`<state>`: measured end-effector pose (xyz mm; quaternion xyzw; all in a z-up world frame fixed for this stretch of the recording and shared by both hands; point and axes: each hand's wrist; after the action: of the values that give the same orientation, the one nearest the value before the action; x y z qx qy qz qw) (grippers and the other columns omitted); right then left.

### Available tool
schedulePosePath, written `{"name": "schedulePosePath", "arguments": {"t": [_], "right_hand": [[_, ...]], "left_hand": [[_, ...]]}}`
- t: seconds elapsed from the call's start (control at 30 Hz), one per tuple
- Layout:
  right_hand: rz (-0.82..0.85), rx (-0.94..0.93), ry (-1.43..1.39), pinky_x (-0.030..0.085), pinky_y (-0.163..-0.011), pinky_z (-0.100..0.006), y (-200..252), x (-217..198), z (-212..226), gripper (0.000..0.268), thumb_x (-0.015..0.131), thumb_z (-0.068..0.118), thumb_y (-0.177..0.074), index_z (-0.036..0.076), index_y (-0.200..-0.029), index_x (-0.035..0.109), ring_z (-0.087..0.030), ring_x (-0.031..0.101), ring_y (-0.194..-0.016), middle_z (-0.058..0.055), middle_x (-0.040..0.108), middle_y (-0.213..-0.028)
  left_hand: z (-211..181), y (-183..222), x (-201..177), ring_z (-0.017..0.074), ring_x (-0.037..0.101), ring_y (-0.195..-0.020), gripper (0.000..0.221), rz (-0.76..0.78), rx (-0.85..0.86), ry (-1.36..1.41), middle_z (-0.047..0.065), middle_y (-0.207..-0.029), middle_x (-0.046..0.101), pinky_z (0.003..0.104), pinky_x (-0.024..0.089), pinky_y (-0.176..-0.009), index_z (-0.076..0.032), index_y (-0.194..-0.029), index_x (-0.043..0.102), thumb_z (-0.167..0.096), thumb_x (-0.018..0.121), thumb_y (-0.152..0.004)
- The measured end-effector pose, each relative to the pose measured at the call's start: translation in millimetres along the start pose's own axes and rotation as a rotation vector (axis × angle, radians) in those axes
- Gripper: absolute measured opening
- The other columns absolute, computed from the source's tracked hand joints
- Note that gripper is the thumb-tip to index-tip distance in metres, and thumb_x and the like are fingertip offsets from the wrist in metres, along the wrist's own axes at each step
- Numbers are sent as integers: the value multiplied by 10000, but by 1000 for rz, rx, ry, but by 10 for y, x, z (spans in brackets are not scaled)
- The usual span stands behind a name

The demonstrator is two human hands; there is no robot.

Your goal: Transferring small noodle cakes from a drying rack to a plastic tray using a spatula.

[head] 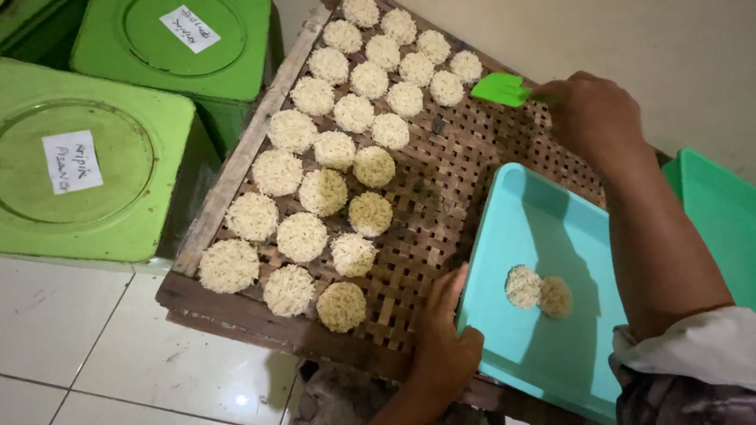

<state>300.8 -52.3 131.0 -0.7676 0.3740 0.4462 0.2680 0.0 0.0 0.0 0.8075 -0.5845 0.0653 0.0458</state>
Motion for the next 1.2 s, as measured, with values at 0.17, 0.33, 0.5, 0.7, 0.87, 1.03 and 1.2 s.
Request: {"name": "schedulePosePath", "arguments": {"t": [0.17,0.33,0.5,0.7,0.87,1.03,1.2], "right_hand": [[42,32,-88,561,-591,-435,-30,17,95,404,660,116,-970,332,-1298,756,-306,699,-721,-99,730,-1070],[-31,20,-125,560,-579,-435,-22,19,106,328,623,136,-1029,281,-1282,773,-295,698,-693,-93,737,-1112],[7,-15,-61,549,-522,-350,-5,12,114,480,634,40,-972,306,-1362,723,-243,670,-691,-103,730,-1166],[-82,-65,-82,520,-554,-379,-282,-78,209,380,704,198,-973,307,-1334,747,-265,667,-694,-105,742,-1108],[-111,-134,256,528,-483,-304,-484,-46,327,485,729,212,-895,419,-1333,716,-164,678,-607,-15,769,-958],[-183,-156,172,506,-544,-372,-563,-191,462,411,727,149,-870,369,-1212,788,-213,717,-698,-35,775,-985],[-63,-175,215,421,-496,-278,-464,-212,491,440,702,138,-939,411,-1282,742,-128,580,-533,-2,788,-939]], "left_hand": [[-27,5,-6,338,580,-1160,822,-11,27,16,217,-1371,536,460,522,-960,15,-1466,417,93,452,-649],[-77,-1,-23,335,570,-1193,832,5,-31,-9,205,-1396,530,451,500,-994,12,-1477,417,100,440,-650],[-83,8,-37,347,563,-1210,844,18,-36,28,202,-1414,522,469,485,-995,4,-1481,420,75,434,-640],[-71,14,-15,335,571,-1174,808,-12,-1,-31,192,-1370,541,453,487,-975,8,-1456,447,79,440,-651],[-117,4,-55,334,570,-1152,815,12,-10,18,192,-1364,528,436,487,-960,14,-1464,441,62,432,-650],[-109,17,-42,342,582,-1143,819,-12,23,35,188,-1368,539,434,492,-960,4,-1456,458,57,429,-639],[-76,28,-43,348,578,-1152,821,0,38,38,215,-1371,534,439,505,-950,37,-1467,421,54,418,-646]]}}
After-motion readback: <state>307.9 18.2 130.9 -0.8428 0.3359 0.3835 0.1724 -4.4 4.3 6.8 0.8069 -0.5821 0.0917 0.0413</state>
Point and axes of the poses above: each hand's wrist, its own y-axis away from the middle knuckle, its own x-axis out of the palm, z = x × y
